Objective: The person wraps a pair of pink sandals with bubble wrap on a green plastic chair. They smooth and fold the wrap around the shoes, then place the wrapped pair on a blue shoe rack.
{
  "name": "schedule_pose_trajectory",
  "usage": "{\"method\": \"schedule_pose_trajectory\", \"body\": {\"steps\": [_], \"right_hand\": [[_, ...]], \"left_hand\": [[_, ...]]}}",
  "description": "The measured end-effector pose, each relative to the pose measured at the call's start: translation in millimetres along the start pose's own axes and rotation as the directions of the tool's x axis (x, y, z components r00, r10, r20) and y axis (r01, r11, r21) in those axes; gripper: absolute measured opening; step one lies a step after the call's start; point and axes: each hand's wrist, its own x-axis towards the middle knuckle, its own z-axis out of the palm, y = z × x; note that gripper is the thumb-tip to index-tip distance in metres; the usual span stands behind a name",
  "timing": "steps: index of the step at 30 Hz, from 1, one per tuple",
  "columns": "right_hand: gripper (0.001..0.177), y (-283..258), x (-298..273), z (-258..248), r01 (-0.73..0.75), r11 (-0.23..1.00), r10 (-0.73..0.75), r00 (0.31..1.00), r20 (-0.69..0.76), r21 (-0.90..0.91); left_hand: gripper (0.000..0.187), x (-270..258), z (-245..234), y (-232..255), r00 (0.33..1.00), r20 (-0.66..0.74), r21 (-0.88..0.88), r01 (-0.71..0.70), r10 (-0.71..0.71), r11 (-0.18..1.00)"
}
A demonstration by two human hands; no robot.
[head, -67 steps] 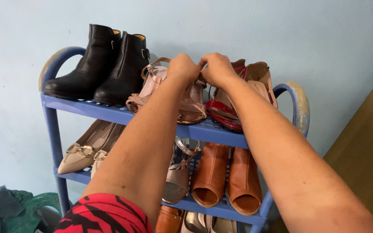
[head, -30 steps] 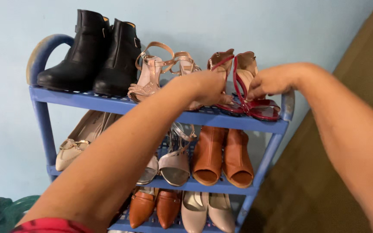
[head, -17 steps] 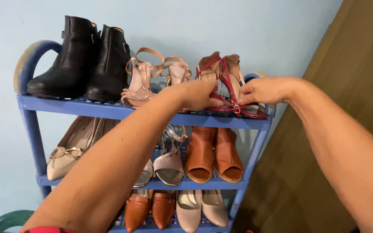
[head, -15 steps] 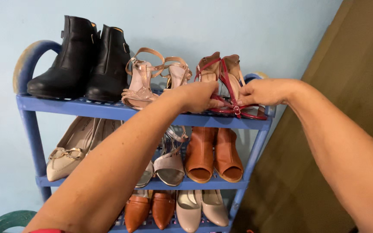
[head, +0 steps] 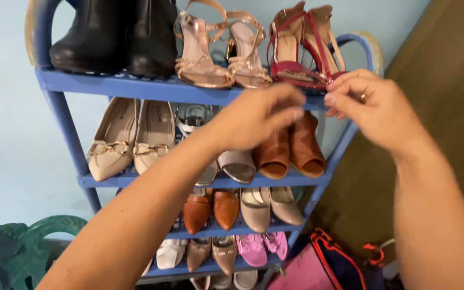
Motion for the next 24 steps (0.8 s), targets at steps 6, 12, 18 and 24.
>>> {"method": "schedule_pose_trajectory", "body": {"steps": [6, 12, 18, 24], "right_hand": [[0.022, 34, -45, 30, -0.27, 0.902, 0.305, 0.951, 0.056, -0.338], [0.032, 111, -74, 80, -0.127, 0.656, 0.236, 0.971, 0.042, -0.744], [0.085, 152, -65, 101, 0.059, 0.626, 0.017, 0.996, 0.089, -0.778], [0.074, 155, -56, 106, 0.05, 0.574, 0.165, 0.971, 0.175, -0.817]], "left_hand": [[0.028, -50, 39, -2, 0.853, 0.243, 0.61, 0.235, -0.461, 0.757], [0.036, -58, 104, -17, 0.819, 0.243, 0.802, 0.132, -0.52, 0.583], [0.058, -43, 141, -33, 0.709, 0.146, 0.884, 0.219, -0.69, 0.412], [0.072, -53, 167, -42, 0.723, 0.045, 0.877, 0.302, -0.689, 0.374]]}}
